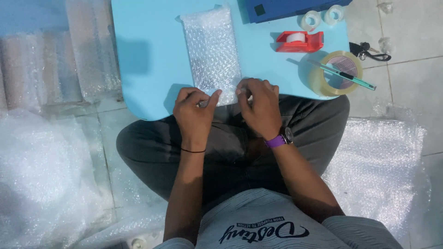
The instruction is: A person wraps a blue rectangular object in bubble wrap and secures it with tape on a small blue table.
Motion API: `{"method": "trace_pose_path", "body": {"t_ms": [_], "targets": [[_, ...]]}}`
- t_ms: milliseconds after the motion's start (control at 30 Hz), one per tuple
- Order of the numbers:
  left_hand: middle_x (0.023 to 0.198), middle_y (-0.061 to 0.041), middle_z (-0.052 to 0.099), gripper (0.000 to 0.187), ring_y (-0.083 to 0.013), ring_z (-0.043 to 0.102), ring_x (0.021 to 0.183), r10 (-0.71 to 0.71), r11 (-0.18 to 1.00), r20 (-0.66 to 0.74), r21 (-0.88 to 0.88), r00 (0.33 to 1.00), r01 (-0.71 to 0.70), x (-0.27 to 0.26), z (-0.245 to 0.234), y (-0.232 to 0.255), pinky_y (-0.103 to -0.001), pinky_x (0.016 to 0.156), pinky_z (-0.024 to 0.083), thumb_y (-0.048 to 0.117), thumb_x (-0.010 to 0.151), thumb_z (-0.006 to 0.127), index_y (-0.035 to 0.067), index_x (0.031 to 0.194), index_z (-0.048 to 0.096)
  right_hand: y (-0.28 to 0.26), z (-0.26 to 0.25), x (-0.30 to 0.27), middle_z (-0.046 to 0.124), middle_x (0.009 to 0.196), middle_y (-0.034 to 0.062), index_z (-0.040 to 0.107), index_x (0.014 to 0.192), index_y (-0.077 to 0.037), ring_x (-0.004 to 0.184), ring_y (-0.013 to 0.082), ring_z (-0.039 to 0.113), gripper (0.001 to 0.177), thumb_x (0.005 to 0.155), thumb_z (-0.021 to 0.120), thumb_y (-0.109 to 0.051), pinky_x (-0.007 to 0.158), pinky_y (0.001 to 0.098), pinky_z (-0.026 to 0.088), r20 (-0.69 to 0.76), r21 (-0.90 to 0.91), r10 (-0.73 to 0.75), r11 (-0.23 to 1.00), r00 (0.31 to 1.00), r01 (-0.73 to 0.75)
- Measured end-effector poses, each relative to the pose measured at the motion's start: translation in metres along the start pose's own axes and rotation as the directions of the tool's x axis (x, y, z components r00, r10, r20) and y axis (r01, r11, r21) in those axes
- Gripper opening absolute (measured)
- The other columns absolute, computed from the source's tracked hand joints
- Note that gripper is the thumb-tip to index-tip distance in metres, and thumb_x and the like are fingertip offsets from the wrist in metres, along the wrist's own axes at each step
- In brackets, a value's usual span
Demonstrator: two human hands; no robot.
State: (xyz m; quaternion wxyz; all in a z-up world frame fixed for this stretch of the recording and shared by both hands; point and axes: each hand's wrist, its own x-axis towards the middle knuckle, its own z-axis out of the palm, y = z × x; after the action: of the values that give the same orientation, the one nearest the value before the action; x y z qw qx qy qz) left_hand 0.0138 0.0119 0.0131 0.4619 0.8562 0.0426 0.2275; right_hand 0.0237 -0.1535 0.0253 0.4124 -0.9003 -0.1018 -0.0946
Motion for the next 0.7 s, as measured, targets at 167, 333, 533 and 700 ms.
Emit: {"method": "trace_pose_path", "body": {"t_ms": [167, 333, 533, 700], "targets": [[0.103, -0.008, 0.063, 0.017, -0.0357, 0.068, 0.101, 0.081, 0.994, 0.111, 0.066, 0.99, -0.089, 0.004, -0.004, -0.001, -0.04, 0.081, 0.053, 0.009, 0.096, 0.078, 0.006, 0.108, 0.066, 0.003, 0.0, 0.002, 0.065, 0.076, 0.0074, 0.065, 0.108, -0.01, 0.08, 0.0321, 0.065, 0.008, 0.101, 0.064, -0.011, 0.085, 0.0432, 0.037, 0.063, -0.072, 0.043, 0.997, 0.997, -0.039], [0.144, -0.012, 0.056, 0.032, -0.0351, 0.047, 0.14, 0.58, 0.765, 0.254, 0.156, 0.774, -0.624, -0.005, 0.009, -0.016, -0.05, 0.109, 0.04, 0.011, 0.107, 0.062, 0.013, 0.138, 0.06, 0.005, -0.004, 0.011, 0.067, 0.077, 0.0125, 0.059, 0.109, -0.006, 0.08, 0.036, 0.068, 0.014, 0.098, 0.066, -0.011, 0.084, 0.0454, 0.038, 0.115, -0.052, 0.082, 0.996, 0.99, -0.077], [0.156, -0.019, 0.05, 0.055, -0.0321, 0.041, 0.149, 0.476, 0.72, 0.549, 0.206, 0.687, -0.663, -0.018, 0.014, -0.013, -0.052, 0.123, 0.029, 0.025, 0.111, 0.054, 0.004, 0.159, 0.037, 0.012, -0.009, 0.017, 0.072, 0.082, 0.0123, 0.063, 0.106, -0.008, 0.083, 0.0361, 0.072, 0.009, 0.098, 0.062, -0.013, 0.086, 0.0458, 0.043, 0.177, -0.012, 0.127, 0.992, 0.976, -0.127], [0.164, -0.019, 0.039, 0.07, -0.0326, 0.032, 0.154, 0.359, 0.696, 0.603, 0.335, 0.712, -0.635, -0.024, 0.024, -0.003, -0.056, 0.126, 0.016, 0.036, 0.106, 0.059, 0.007, 0.163, 0.031, 0.002, -0.03, 0.017, 0.072, 0.084, 0.0169, 0.067, 0.106, -0.004, 0.082, 0.0377, 0.073, 0.012, 0.102, 0.059, -0.012, 0.086, 0.0448, 0.05, 0.118, 0.031, 0.155, 0.987, 0.981, -0.16]]}}
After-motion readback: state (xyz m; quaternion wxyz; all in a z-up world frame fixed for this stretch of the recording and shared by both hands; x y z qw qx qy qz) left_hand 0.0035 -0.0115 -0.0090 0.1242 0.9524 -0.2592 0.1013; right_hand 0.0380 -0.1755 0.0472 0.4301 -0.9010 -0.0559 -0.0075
